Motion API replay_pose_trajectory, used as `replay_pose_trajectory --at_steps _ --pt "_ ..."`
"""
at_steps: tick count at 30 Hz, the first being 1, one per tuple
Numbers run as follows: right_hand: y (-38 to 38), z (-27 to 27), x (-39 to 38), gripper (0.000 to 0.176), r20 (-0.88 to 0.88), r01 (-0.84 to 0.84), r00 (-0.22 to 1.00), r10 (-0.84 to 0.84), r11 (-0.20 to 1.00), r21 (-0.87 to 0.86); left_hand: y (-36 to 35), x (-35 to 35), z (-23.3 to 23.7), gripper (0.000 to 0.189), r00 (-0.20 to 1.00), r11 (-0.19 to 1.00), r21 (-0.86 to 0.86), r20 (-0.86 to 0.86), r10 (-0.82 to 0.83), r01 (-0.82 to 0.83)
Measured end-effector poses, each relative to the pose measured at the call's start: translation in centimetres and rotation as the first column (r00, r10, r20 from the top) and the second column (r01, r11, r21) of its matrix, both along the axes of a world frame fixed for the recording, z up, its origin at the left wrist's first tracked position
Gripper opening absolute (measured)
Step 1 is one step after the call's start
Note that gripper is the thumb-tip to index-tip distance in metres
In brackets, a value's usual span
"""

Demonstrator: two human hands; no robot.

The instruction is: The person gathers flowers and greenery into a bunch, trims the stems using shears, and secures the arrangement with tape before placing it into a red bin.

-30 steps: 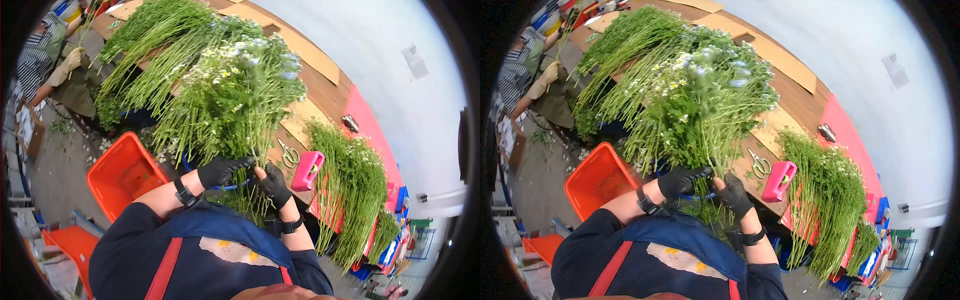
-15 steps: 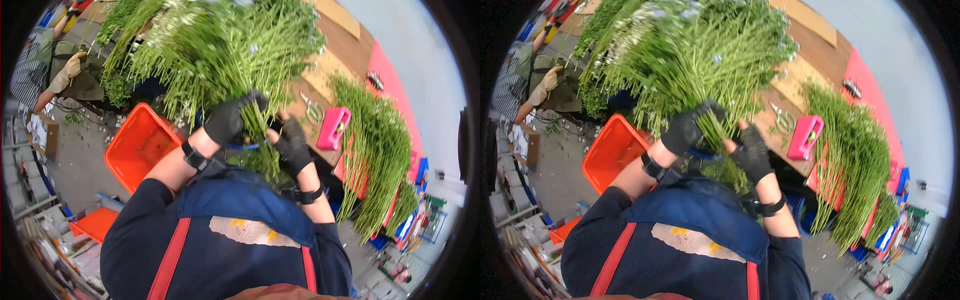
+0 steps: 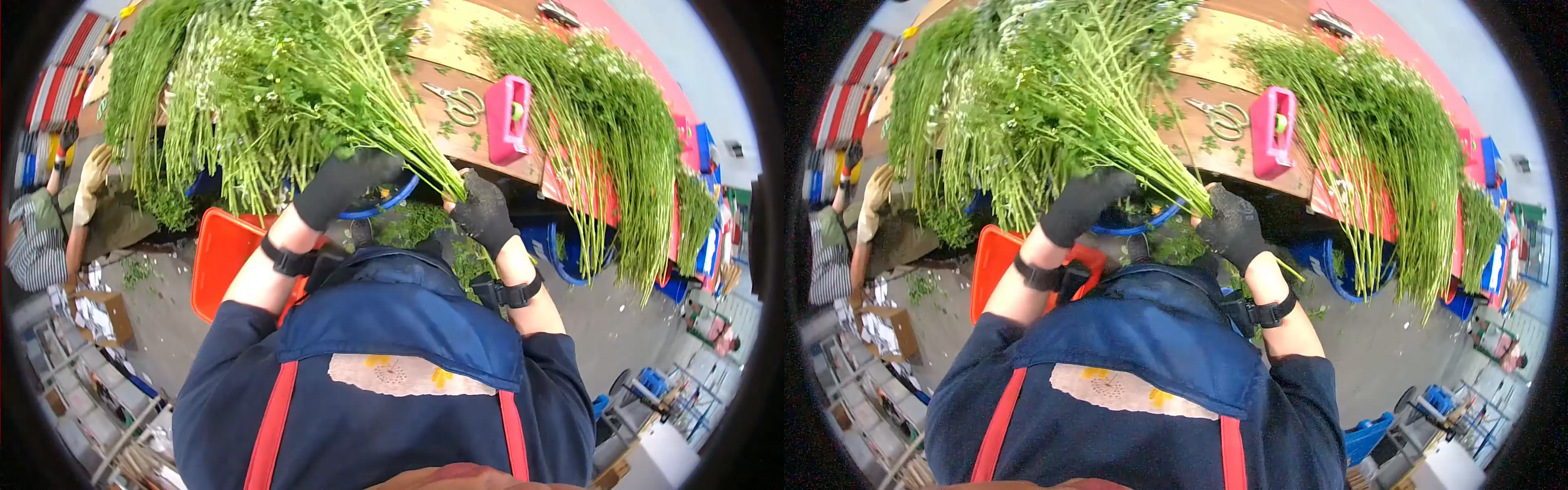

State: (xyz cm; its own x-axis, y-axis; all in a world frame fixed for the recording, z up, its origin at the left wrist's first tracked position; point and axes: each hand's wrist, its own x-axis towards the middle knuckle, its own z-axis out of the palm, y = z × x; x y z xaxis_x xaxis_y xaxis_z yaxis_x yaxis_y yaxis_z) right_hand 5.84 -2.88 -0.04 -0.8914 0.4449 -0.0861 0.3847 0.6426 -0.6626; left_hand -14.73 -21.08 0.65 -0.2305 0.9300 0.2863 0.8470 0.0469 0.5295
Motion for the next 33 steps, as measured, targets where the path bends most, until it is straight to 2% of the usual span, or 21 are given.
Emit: replay_pose_trajectory --at_steps 2,4,5,7,8,10,11,12,13,14,15,17,19,20,22,23,25,26,29,31,33 --pt "1.2 -0.2 1.9 0.039 0.019 0.035 0.999 -0.035 0.999 -0.019 0.6 2.4 3.0 0.038 0.958 0.975 -0.144 0.259 -0.126 0.167" --pt "2.0 0.1 3.4 0.038 0.058 0.048 0.997 -0.046 0.999 -0.026 0.9 3.9 3.6 0.036 0.889 0.925 -0.18 0.387 -0.247 0.335" --pt "2.4 0.9 3.9 0.039 0.09 0.042 0.995 -0.04 0.999 -0.021 1.8 4.7 4.4 0.037 0.943 0.946 -0.089 0.154 -0.296 0.312" --pt "3.4 2.0 5.1 0.042 0.127 -0.028 0.992 0.03 0.999 -0.018 4.9 7.2 6.9 0.04 0.907 0.94 0.118 -0.323 -0.27 0.321" --pt "4.0 2.3 5.6 0.045 0.132 -0.091 0.987 0.093 0.996 -0.019 6.9 7.8 8.2 0.039 0.869 0.928 0.144 -0.424 -0.255 0.343" --pt "5.1 3.1 6.5 0.051 0.166 -0.249 0.956 0.243 0.968 0.014 10.3 8.2 5.2 0.033 0.797 0.966 -0.083 -0.55 -0.25 0.246" --pt "6.0 3.2 6.8 0.049 0.163 -0.258 0.955 0.249 0.965 0.039 12.1 8.4 4.8 0.03 0.75 0.966 -0.189 -0.609 -0.256 0.176" --pt "7.5 3.1 7.1 0.046 0.159 -0.268 0.954 0.255 0.961 0.063 13.7 8.8 4.9 0.02 0.89 0.82 -0.55 -0.279 -0.36 0.159" --pt "9.1 3.0 7.4 0.044 0.156 -0.276 0.953 0.261 0.957 0.086 14.6 9.0 3.4 0.017 0.908 0.871 -0.449 -0.251 -0.337 0.199" --pt "11.1 2.5 7.8 0.052 0.042 -0.3 0.953 0.299 0.954 0.022 15.7 9.6 3.2 0.022 0.919 0.855 -0.481 -0.215 -0.331 0.195" --pt "13.2 2.7 8.1 0.061 0.066 -0.277 0.955 0.29 0.948 -0.158 16.8 10.3 2.9 0.026 0.931 0.836 -0.515 -0.175 -0.321 0.191" --pt "16.9 0.6 7.9 0.058 -0.016 -0.176 0.982 0.189 0.872 -0.456 19.0 11.2 2.3 0.026 0.942 0.811 -0.555 -0.133 -0.307 0.186" --pt "19.9 -1.0 5.7 0.046 0.128 0.153 0.987 -0.095 0.786 -0.599 20.7 11.8 1.2 0.029 0.949 0.784 -0.592 -0.097 -0.3 0.187" --pt "20.7 -1.7 5.2 0.044 0.118 0.179 0.982 -0.149 0.938 -0.296 21.3 12.1 0.3 0.03 0.951 0.77 -0.608 -0.08 -0.299 0.191" --pt "23.0 -6.1 4.2 0.046 0.204 -0.097 0.976 0.072 0.988 0.119 22.6 12.3 -1.4 0.033 0.956 0.75 -0.635 -0.063 -0.288 0.185" --pt "22.3 -5.3 2.5 0.044 0.323 -0.103 0.944 0.074 0.992 0.071 23.2 12.2 -2.0 0.034 0.959 0.745 -0.644 -0.063 -0.277 0.173" --pt "21.4 -6.6 1.0 0.035 0.313 0.074 0.942 -0.12 0.985 0.157 24.1 11.8 -2.6 0.035 0.967 0.739 -0.656 -0.054 -0.249 0.154" --pt "20.8 -3.9 0.6 0.028 0.349 0.009 0.935 -0.059 0.99 0.144 24.4 11.6 -2.4 0.036 0.972 0.739 -0.657 -0.043 -0.232 0.147" --pt "17.8 -1.4 3.0 0.021 -0.153 0.097 0.984 -0.09 0.994 0.041 25.2 10.6 -3.7 0.036 0.982 0.725 -0.678 -0.026 -0.188 0.121" --pt "13.6 2.4 6.4 0.017 -0.125 0.214 0.962 -0.243 0.953 -0.214 25.7 10.0 -2.8 0.037 0.982 0.741 -0.661 -0.031 -0.187 0.12" --pt "11.7 0.1 9.0 0.021 -0.073 0.263 0.948 -0.31 0.892 -0.366 26.2 9.1 -1.6 0.047 0.947 0.674 -0.665 0.23 -0.226 0.323"
